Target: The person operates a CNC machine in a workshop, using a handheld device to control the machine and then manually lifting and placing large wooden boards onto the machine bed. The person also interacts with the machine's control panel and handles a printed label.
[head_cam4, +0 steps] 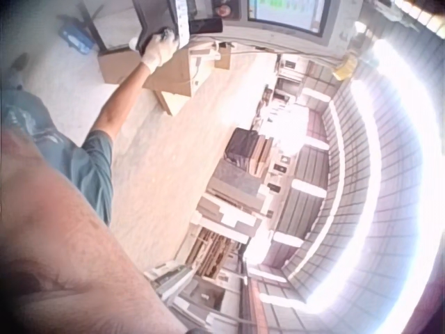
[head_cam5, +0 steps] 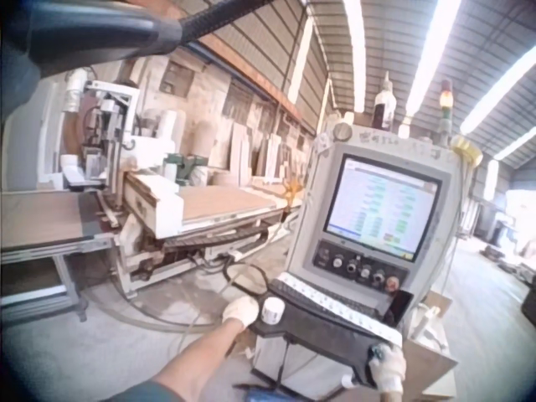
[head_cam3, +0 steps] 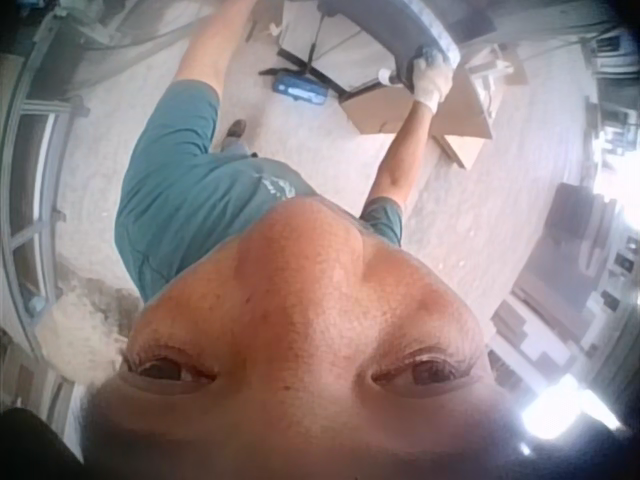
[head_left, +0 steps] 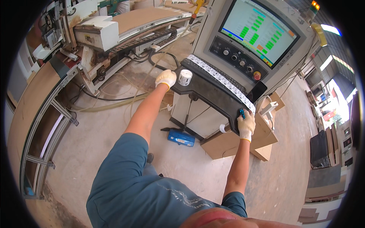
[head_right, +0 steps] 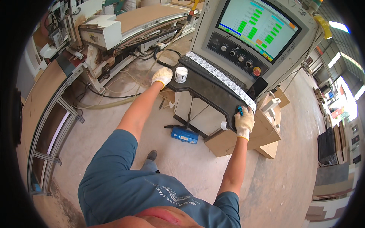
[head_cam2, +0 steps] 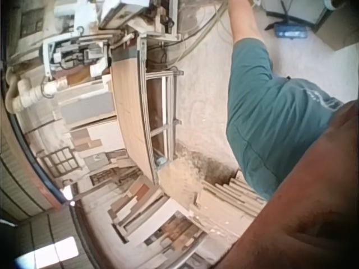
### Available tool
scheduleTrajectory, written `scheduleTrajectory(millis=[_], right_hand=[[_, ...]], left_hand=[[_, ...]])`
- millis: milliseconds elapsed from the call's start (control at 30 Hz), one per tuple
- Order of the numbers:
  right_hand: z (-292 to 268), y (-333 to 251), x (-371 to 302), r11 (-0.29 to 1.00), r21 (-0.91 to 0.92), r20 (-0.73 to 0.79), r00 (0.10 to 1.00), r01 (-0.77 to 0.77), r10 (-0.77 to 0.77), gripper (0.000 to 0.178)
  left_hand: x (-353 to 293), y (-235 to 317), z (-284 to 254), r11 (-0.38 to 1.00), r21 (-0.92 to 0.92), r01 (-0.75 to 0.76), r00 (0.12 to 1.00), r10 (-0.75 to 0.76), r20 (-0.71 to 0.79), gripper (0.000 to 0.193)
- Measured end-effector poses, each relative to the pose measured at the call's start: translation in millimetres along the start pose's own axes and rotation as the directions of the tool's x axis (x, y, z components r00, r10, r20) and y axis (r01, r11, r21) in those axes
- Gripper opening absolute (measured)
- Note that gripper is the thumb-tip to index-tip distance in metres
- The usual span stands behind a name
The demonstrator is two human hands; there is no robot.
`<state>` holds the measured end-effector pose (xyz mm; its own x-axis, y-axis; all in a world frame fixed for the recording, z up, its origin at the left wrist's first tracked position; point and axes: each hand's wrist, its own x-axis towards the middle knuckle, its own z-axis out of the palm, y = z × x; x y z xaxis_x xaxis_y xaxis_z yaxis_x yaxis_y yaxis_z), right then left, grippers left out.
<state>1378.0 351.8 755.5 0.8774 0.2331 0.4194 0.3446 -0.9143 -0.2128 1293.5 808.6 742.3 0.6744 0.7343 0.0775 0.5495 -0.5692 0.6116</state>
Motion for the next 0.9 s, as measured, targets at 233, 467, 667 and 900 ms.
scheduleTrajectory(millis=[233, 467, 667, 900], right_hand=[[-4, -4, 2, 1.0, 0.019, 0.025, 0.999, -0.019, 0.019, 0.051], [1, 2, 0, 0.999, 0.055, -0.009, 1.0, 0.002, -0.001, 0.044], [4, 4, 0, 0.999, 0.04, -0.009, 1.0, 0.016, -0.015, 0.042], [3, 4, 0, 0.999, 0.048, -0.004, 1.0, 0.016, -0.016, 0.04]], left_hand=[[-1, -1, 0, 1.0, 0.0, -0.001, 1.0, 0.001, 0.015, 0.049], [8, -3, 4, 0.999, 0.033, 0.005, 0.999, -0.007, 0.045, 0.052], [11, -6, 7, 0.998, 0.064, -0.022, 0.999, 0.02, 0.027, 0.052], [17, -9, 13, 0.996, 0.086, -0.016, 0.999, 0.013, 0.033, 0.053]])
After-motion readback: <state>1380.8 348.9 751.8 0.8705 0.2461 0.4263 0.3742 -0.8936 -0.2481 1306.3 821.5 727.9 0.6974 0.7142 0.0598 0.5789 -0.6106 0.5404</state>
